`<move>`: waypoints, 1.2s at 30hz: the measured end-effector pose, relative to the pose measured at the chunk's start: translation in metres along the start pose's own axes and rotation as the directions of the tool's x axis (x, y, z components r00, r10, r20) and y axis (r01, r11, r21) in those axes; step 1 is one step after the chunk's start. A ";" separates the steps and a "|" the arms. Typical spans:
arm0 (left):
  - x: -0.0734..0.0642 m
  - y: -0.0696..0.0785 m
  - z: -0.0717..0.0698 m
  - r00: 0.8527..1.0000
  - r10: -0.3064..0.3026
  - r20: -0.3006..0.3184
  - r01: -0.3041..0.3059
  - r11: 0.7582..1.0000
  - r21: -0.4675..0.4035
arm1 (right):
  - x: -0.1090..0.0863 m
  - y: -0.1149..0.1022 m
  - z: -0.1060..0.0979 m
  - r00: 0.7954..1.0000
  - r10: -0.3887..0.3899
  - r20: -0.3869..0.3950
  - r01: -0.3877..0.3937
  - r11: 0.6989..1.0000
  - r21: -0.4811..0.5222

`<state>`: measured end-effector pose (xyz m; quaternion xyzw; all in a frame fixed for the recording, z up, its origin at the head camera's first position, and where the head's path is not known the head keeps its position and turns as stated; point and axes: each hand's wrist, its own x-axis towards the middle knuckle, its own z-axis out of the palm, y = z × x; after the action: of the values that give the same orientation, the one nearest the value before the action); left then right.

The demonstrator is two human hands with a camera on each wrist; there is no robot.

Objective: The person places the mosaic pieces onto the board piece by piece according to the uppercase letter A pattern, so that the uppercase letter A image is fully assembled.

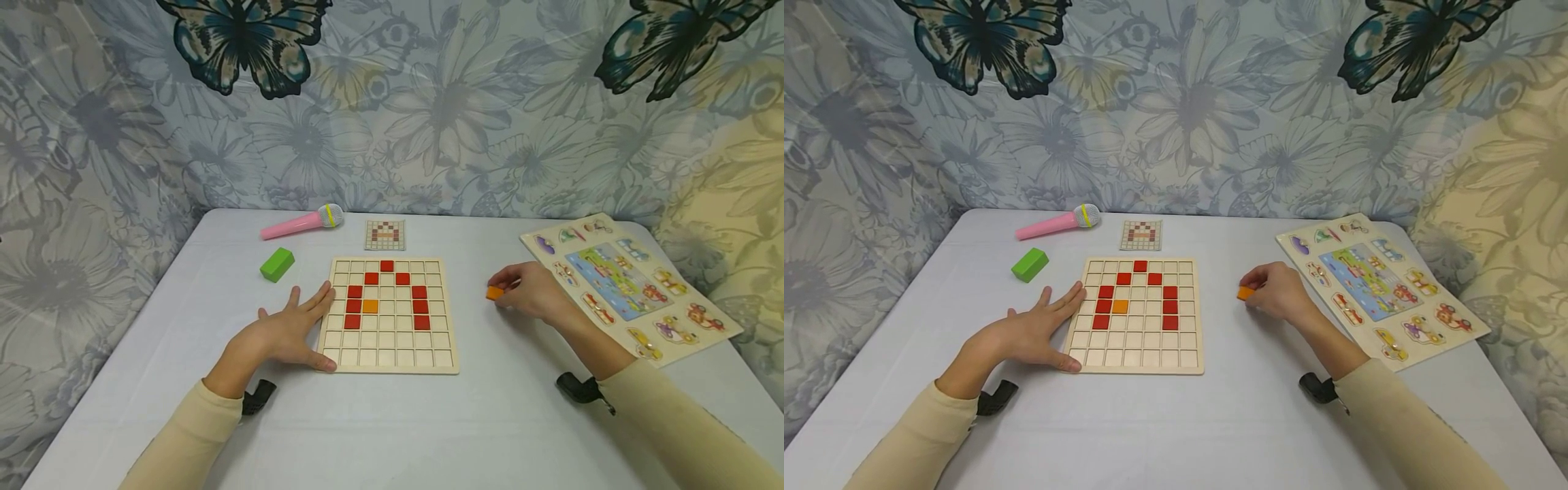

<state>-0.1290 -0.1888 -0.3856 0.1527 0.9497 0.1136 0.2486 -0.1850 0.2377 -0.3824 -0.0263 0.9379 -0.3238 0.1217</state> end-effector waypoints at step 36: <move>0.001 0.001 0.000 1.000 -0.014 -0.005 0.014 1.000 -0.005 | 0.010 -0.062 0.037 0.990 -0.117 0.073 0.108 0.987 0.117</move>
<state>-0.1296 -0.1876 -0.3861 0.1450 0.9511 0.1145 0.2475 -0.1871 0.1656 -0.3744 -0.0854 0.9095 -0.3813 0.1420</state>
